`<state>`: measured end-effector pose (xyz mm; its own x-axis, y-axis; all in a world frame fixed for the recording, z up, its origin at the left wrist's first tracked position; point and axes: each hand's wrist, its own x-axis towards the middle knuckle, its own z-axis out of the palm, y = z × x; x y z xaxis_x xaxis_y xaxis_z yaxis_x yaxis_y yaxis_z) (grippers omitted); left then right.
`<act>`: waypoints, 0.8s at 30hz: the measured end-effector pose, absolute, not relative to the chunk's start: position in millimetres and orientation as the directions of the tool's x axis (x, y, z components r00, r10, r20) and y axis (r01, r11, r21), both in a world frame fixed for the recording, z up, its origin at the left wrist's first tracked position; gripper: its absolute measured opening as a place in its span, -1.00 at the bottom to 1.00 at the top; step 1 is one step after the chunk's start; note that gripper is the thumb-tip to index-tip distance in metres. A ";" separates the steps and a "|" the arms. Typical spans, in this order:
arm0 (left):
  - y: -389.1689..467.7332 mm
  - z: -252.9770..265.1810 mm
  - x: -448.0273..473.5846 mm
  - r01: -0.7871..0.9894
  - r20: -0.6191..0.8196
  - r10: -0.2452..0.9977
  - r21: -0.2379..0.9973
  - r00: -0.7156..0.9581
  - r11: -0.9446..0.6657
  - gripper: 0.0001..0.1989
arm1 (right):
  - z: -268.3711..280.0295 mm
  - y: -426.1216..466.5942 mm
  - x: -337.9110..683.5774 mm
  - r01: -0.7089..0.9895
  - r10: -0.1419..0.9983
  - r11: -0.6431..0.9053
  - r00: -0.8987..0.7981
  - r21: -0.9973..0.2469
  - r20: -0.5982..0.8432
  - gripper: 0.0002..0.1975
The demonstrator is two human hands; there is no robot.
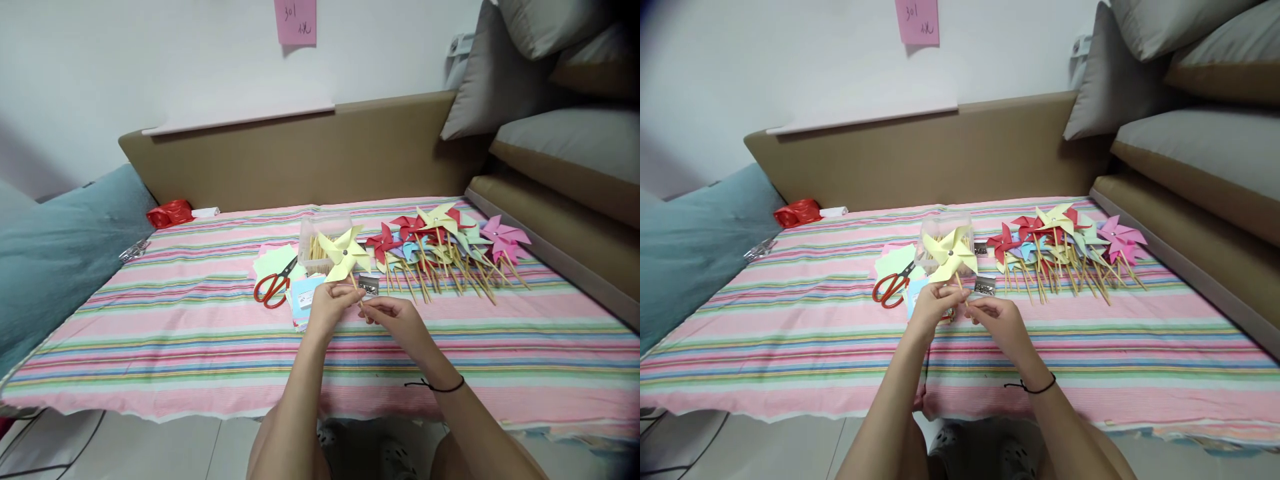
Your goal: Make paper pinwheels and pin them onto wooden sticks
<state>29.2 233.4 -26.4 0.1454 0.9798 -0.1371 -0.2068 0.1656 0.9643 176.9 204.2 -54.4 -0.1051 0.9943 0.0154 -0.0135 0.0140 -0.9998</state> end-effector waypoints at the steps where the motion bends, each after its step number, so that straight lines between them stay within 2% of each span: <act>1: 233.6 -27.7 31.5 -0.213 -0.137 0.981 0.963 0.140 0.165 -0.66 | -54.1 204.2 176.0 -0.021 0.995 0.010 -0.100 -1.000 0.012 -0.75; 5: 234.7 -26.9 35.7 -0.231 -0.130 0.990 0.963 0.059 0.140 -0.68 | -56.3 202.9 171.8 -0.052 0.997 -0.010 -0.079 -0.999 -0.005 -0.75; 9: 235.3 -22.5 35.0 -0.221 -0.136 0.987 0.964 0.082 0.151 -0.63 | -55.3 205.2 173.0 -0.012 0.999 0.035 -0.007 -0.999 0.035 -0.77; 13: 235.5 -22.9 32.9 -0.175 -0.160 0.970 0.965 0.184 0.193 -0.60 | -46.7 215.4 200.6 0.023 0.973 0.090 0.212 -0.996 0.093 -0.71; 17: 235.7 -25.0 30.8 -0.119 -0.181 0.955 0.970 0.237 0.214 -0.62 | -43.0 230.0 265.6 0.097 0.872 0.080 0.475 -0.992 0.117 -0.62; 20: 235.3 -23.7 30.6 -0.103 -0.175 0.961 0.974 0.212 0.200 -0.64 | -46.9 245.2 324.3 0.239 0.778 -0.039 0.616 -0.970 0.121 -0.59; 24: 235.6 -21.2 30.1 -0.106 -0.183 0.968 0.973 0.173 0.203 -0.58 | -50.5 270.9 387.3 0.372 0.690 -0.185 0.709 -0.909 0.150 -0.72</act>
<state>30.1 235.6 -21.2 0.1727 0.9678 -0.1829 -0.1058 0.2028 0.9735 387.3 270.9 -50.5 0.7086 0.6895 0.1500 0.3725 -0.1849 -0.9095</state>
